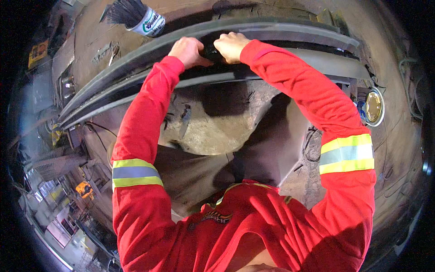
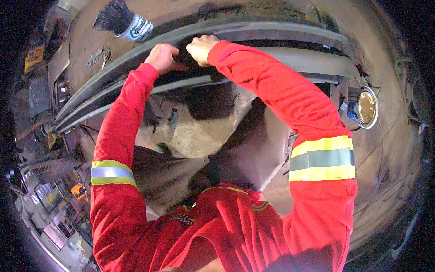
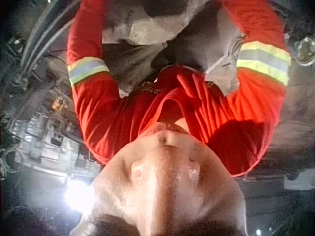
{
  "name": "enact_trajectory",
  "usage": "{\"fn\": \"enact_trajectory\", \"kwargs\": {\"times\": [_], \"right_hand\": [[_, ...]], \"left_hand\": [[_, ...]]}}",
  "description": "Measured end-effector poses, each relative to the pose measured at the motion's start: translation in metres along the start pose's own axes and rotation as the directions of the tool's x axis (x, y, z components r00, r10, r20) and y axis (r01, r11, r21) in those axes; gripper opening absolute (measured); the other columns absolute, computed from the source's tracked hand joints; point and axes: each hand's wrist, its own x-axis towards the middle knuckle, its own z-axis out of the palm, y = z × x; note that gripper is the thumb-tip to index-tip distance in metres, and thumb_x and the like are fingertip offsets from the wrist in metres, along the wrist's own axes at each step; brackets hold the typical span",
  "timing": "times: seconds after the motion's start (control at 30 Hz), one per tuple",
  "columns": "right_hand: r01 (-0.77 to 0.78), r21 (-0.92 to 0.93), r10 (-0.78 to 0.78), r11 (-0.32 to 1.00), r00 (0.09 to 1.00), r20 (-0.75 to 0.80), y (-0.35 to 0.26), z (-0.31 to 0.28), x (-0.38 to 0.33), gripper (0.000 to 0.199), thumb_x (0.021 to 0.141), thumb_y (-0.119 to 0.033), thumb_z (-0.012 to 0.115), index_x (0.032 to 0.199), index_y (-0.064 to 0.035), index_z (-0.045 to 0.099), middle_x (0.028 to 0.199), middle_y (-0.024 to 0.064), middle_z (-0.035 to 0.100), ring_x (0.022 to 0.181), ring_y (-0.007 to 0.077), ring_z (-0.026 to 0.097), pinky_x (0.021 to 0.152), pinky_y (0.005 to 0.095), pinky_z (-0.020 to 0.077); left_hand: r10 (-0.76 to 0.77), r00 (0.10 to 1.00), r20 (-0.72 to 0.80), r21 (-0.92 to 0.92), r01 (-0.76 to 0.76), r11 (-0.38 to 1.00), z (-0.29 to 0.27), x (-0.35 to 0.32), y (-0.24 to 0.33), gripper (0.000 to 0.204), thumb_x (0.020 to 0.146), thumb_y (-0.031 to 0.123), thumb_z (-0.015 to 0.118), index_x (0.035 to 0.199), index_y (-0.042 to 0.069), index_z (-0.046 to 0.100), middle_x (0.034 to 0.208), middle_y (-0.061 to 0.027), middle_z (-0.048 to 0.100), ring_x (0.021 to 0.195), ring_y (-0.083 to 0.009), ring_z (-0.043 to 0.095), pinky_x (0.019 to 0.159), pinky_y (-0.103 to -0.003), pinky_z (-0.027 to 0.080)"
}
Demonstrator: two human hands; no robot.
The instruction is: The person aligns and secures long metal bars into a frame structure using their hands. They then use a yellow and black tape measure to check the dimensions of the assembled frame.
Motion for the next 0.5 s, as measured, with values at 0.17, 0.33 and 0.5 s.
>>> {"fn": "enact_trajectory", "kwargs": {"times": [0.17,0.33,0.5], "right_hand": [[-0.017,-0.064,0.007,0.998,0.987,-0.160,-0.001,0.009,-0.006,0.015,0.077,-0.013,0.059,0.086,-0.0074,0.069,0.092,0.0162,0.068,0.086,0.0339,0.067,0.071,0.0450,0.0553],[-0.097,-0.155,0.055,0.983,0.966,-0.255,-0.006,0.019,-0.009,0.013,0.076,-0.014,0.060,0.084,-0.0090,0.069,0.090,0.0141,0.068,0.084,0.0311,0.068,0.071,0.0426,0.0553],[-0.115,-0.231,0.073,0.966,0.980,-0.185,-0.015,0.010,-0.017,0.011,0.073,-0.015,0.064,0.081,-0.0085,0.069,0.088,0.0138,0.069,0.084,0.0309,0.068,0.072,0.0428,0.0549]], "left_hand": [[-0.086,0.970,-0.227,0.074,0.105,0.992,0.020,-0.007,0.005,0.037,0.055,0.038,0.082,0.065,0.007,0.065,0.067,-0.0129,0.064,0.066,-0.0313,0.063,0.063,-0.041,0.051],[-0.181,0.869,-0.460,0.101,0.254,0.962,0.036,-0.017,0.012,0.048,0.054,0.050,0.081,0.062,0.008,0.060,0.065,-0.0109,0.063,0.065,-0.0287,0.064,0.060,-0.040,0.051],[-0.009,0.635,-0.773,0.170,0.221,0.960,0.058,-0.032,-0.008,0.054,0.052,0.056,0.080,0.063,0.009,0.056,0.068,-0.0067,0.062,0.065,-0.0264,0.063,0.059,-0.039,0.051]]}}
